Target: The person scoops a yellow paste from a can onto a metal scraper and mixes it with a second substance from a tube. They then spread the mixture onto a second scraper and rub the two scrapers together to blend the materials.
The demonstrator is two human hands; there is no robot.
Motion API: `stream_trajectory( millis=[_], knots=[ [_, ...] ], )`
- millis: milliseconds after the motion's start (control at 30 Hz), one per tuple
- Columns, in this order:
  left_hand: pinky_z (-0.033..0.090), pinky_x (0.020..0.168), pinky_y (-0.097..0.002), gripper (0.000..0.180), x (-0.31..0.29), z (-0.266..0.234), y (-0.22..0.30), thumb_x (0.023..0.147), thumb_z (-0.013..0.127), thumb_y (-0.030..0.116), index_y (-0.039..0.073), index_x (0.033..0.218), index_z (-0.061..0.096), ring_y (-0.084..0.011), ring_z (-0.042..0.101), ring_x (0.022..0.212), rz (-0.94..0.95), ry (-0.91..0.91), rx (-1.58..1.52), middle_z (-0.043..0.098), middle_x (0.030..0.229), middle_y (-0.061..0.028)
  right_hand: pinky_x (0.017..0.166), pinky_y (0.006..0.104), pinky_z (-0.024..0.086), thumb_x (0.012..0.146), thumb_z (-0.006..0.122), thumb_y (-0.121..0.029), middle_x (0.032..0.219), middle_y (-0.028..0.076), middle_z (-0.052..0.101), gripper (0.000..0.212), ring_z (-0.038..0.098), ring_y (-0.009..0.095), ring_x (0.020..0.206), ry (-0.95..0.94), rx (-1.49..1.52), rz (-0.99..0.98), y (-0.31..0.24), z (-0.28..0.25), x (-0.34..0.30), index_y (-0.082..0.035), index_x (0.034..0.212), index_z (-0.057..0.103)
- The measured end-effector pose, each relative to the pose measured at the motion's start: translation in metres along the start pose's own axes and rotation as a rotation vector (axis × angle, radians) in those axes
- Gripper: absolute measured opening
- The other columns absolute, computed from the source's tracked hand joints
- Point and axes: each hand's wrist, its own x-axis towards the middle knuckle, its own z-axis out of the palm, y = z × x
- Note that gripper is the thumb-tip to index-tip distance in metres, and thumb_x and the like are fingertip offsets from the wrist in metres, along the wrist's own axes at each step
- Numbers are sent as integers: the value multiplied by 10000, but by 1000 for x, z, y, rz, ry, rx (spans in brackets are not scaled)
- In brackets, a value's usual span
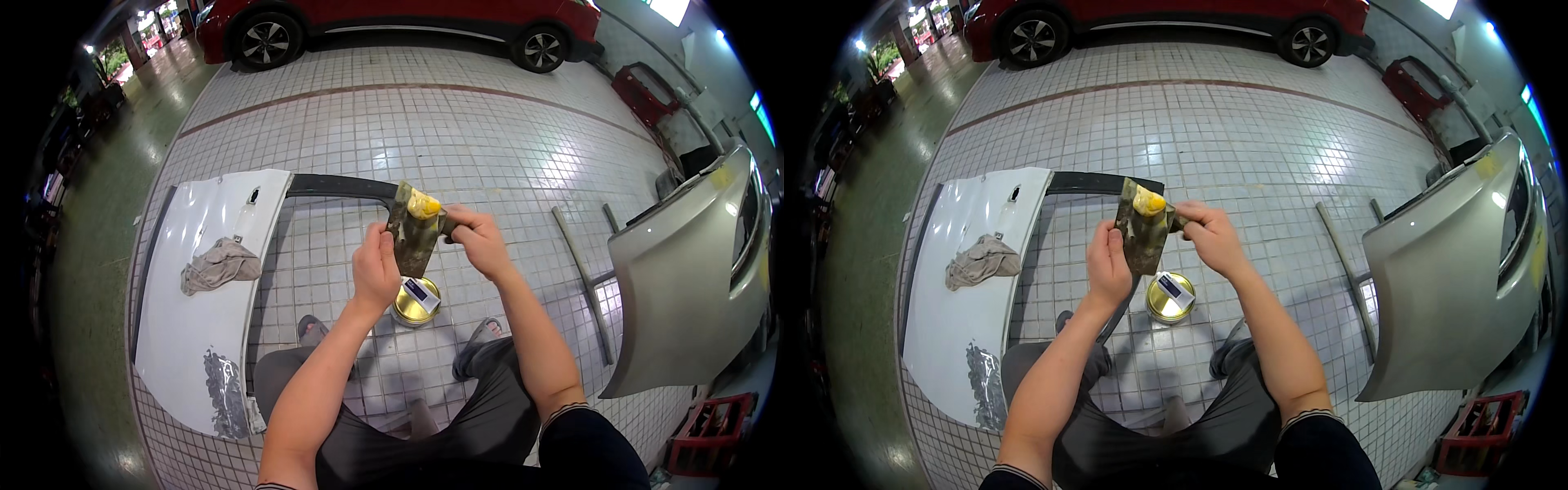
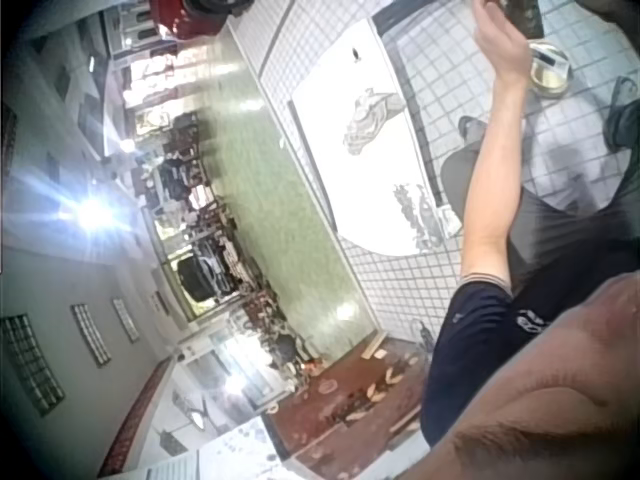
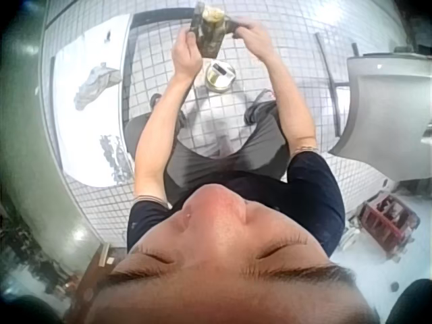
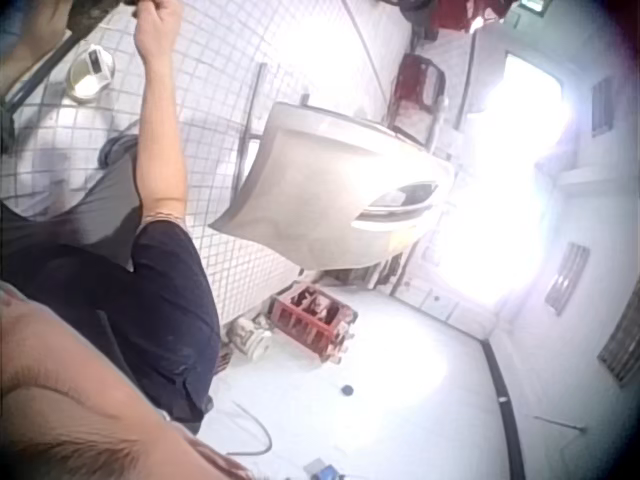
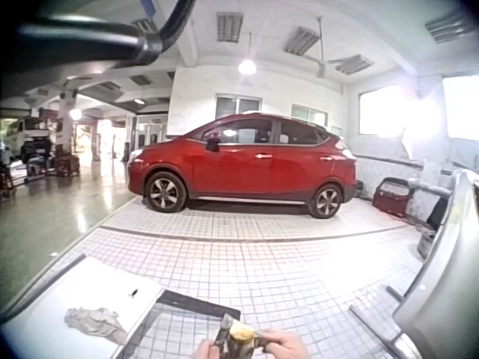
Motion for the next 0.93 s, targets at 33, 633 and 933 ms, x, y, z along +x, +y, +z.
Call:
stream_trajectory(
  millis=[33, 633, 933],
  knots=[
    [444, 656, -335, 276, 0, 0, 2, 1073, 416, 200, -18, 1087, 584, -201, 553, 702, -1, 12, -2, 602, 786, -126, 824, 305, 509, 833, 495, 39, 1166, 101, 662, 429, 619, 180, 940, 59, -138, -25, 5, 0, -1, 15, 1211, 695],
    [469, 764, -477, 226, 22, -33, -19, 1022, 429, 138, -31, 1094, 560, -437, 574, 889, 71, 111, 112, 588, 980, -248, 1078, 444, 437, 768, 498, 47, 1302, 146, 629, 567, 568, 319, 1241, 151, -104, -409, -8, 39, -3, -39, 1310, 642],
    [473, 646, -548, 142, 17, -18, -1, 995, 567, 177, 57, 1072, 565, -490, 629, 769, 130, -17, 6, 637, 773, -263, 1099, 495, 458, 835, 496, -3, 1372, 198, 581, 569, 566, 355, 1282, 36, 553, -80, 27, -5, -1, 39, 1403, 501]
  ],
)
